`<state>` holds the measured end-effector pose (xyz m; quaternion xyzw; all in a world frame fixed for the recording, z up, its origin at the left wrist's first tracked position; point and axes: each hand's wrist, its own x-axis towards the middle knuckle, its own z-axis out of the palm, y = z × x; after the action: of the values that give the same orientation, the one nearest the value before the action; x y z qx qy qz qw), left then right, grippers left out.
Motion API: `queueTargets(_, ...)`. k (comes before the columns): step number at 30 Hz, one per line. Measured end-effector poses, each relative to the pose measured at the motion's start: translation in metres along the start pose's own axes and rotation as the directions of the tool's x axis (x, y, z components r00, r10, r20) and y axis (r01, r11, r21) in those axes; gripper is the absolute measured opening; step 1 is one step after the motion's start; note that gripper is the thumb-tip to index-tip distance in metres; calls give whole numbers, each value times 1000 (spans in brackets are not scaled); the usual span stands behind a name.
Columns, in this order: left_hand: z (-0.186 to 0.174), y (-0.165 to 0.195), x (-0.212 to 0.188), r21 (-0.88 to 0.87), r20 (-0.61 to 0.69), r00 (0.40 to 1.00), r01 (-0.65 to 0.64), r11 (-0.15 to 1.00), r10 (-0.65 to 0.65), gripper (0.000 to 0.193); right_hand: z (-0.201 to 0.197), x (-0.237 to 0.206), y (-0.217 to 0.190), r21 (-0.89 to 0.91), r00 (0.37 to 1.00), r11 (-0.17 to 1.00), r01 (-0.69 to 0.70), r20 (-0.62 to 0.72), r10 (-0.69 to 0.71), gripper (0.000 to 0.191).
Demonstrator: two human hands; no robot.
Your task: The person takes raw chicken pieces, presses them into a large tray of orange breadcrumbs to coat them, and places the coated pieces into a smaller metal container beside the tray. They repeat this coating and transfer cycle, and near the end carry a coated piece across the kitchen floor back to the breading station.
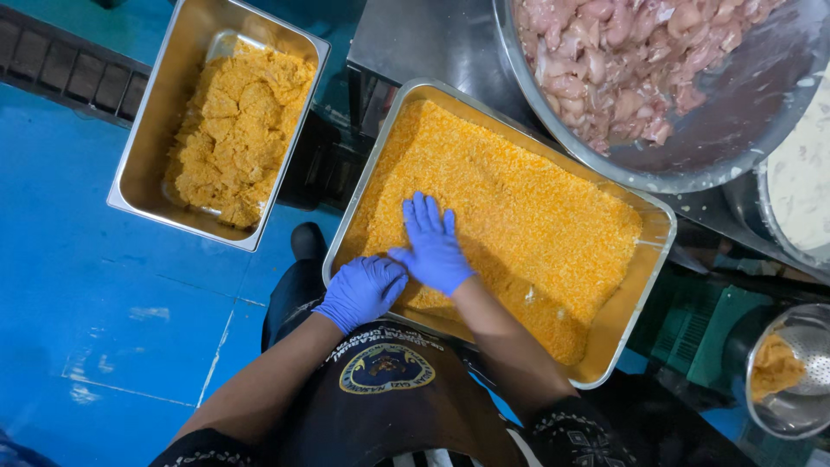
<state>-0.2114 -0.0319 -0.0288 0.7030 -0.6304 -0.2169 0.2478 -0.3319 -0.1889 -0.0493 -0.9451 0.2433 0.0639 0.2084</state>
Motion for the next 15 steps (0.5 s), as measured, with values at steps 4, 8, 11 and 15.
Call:
queueTargets(4, 1, -3, -4, 6, -25, 999, -21, 1000, 21, 17, 1, -5, 26, 253, 857, 860, -444, -161, 490, 54)
queueTargets(8, 0, -8, -5, -11, -23, 999, -45, 999, 44, 18, 7, -2, 36, 359, 823, 786, -503, -79, 563, 59)
queueTargets(11, -7, -12, -7, -19, -26, 998, -63, 998, 63, 20, 18, 4, 28, 391, 796, 732, -557, -1, 606, 60)
queueTargets(15, -26, -22, -13, -64, 96, 995, -36, 997, 42, 17, 27, 8, 15, 614, 801, 634, -470, -5, 599, 44)
